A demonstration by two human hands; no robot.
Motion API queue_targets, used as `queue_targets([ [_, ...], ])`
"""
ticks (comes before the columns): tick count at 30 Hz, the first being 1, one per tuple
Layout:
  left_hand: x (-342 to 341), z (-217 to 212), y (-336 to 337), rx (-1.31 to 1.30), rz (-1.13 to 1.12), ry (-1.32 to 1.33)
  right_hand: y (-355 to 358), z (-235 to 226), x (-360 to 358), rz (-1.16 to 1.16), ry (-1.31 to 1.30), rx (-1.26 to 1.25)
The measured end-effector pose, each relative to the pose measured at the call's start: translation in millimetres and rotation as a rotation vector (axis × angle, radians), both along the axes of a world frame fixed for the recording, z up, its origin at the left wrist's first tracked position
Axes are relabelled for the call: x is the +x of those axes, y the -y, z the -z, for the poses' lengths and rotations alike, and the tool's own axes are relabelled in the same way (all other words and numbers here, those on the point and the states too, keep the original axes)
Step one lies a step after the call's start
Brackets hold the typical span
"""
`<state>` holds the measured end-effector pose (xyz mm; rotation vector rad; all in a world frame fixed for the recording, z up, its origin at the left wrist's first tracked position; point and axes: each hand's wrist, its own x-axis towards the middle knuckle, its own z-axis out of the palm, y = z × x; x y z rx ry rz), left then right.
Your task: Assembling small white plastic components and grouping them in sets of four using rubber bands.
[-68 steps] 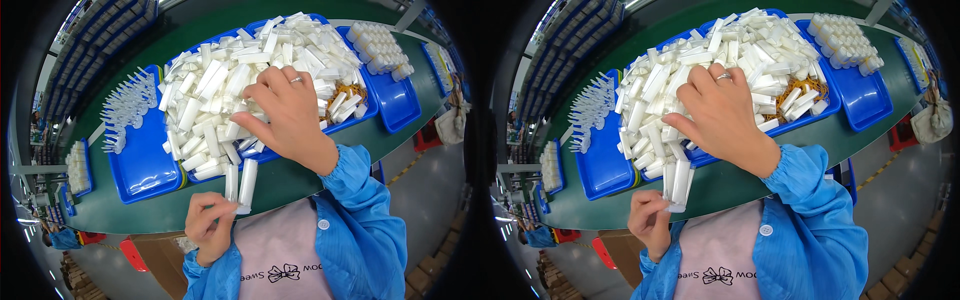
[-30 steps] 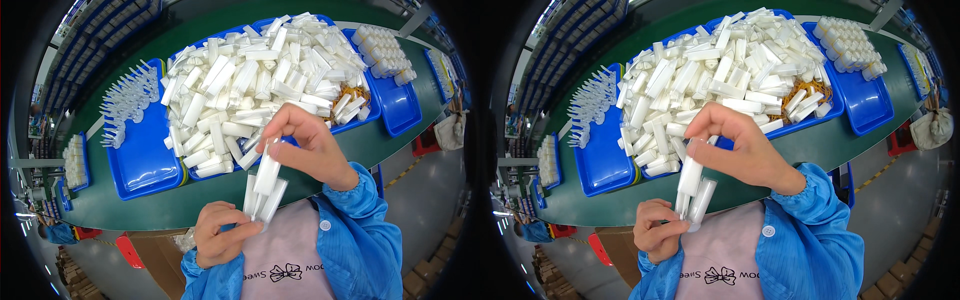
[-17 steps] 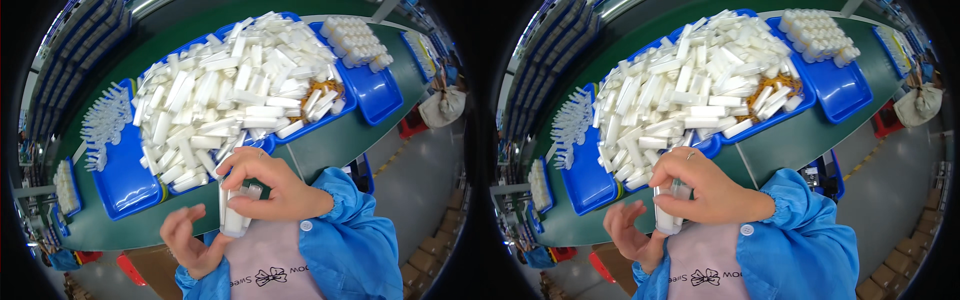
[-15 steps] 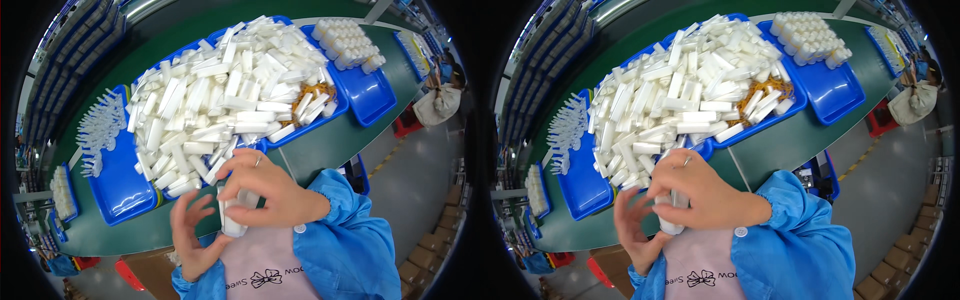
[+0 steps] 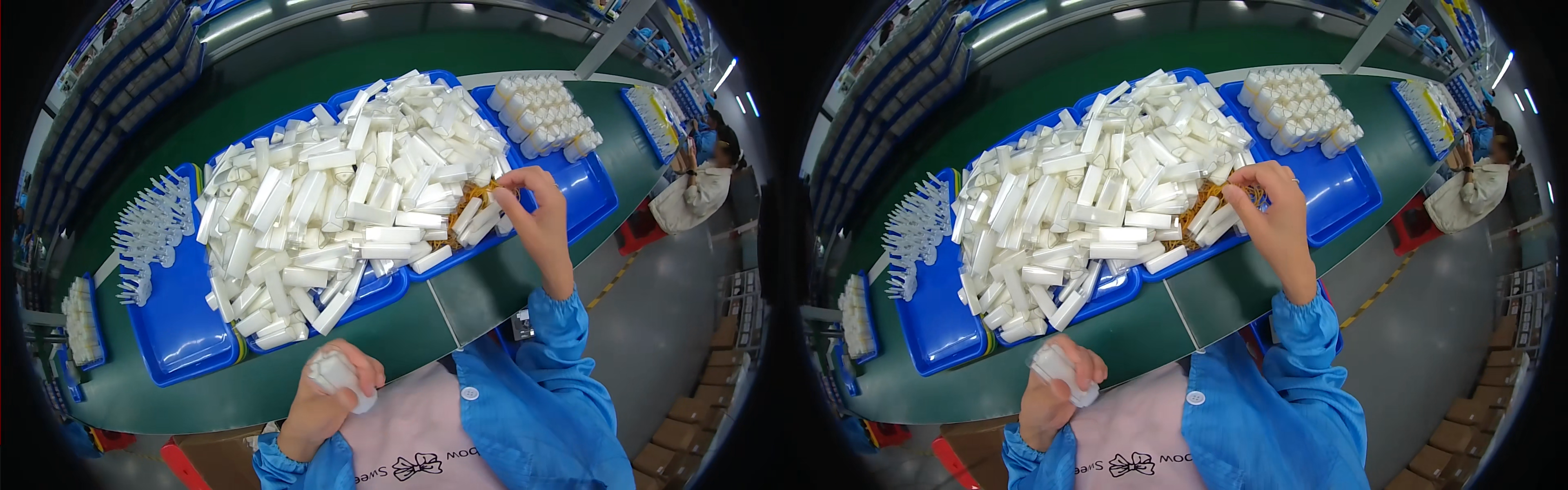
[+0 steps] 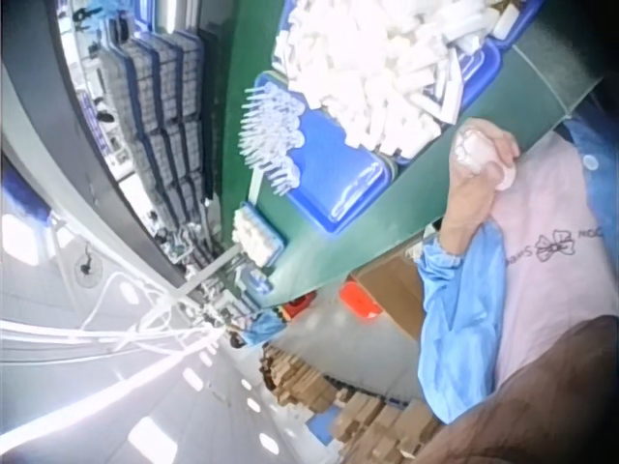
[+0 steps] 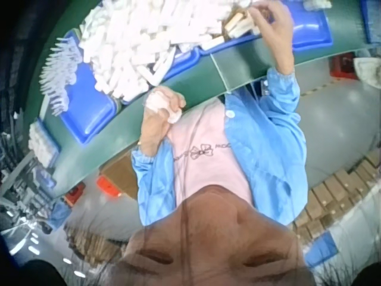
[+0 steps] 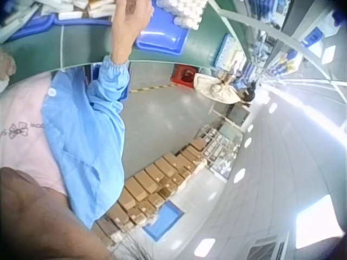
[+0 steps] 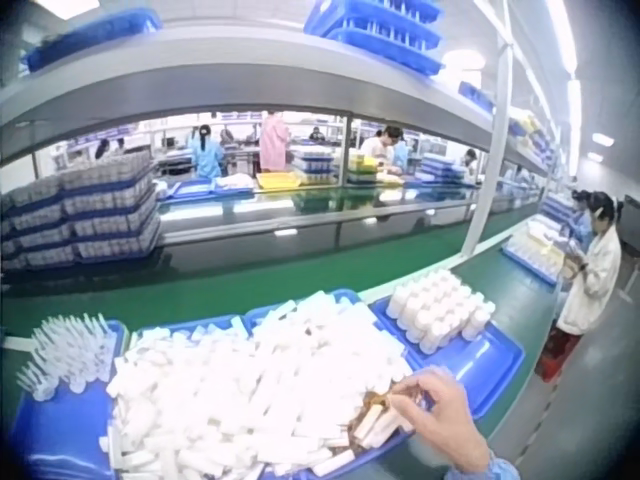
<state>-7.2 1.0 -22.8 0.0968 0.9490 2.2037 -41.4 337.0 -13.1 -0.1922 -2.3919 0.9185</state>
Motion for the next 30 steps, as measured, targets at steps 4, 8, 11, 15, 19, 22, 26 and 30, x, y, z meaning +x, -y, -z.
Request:
queue_targets([
  [4,2,-6,-3,0.028,-0.091,0.052,-15,21,-9,0.059,0.106,0.231],
  [8,0,-4,6,0.060,-0.183,0.018,-14,12,-5,0.031,-0.028,-0.082],
  [11,-2,-5,6,-0.070,-0.237,-0.076,-6,-1,1,0.015,-0.156,-0.313],
  [15,-2,2,5,-0.353,-0.235,-0.270,8,-15,9,-0.033,-0.211,-0.476],
  [19,-3,-2,-1,-0.375,-0.208,-0.297,40,-25,21,-0.158,-0.178,-0.450],
  [22,-7,-11,-19,-0.359,-0.133,-0.418,86,-31,28,-0.495,-0.071,-0.254],
  [26,-11,1,-21,-0.570,0.065,-0.818,129,-18,39,-0.734,-0.058,-0.301],
  [30,-11,10,-26,-0.950,0.091,-1.101,126,-29,47,-0.880,0.254,-0.792],
])
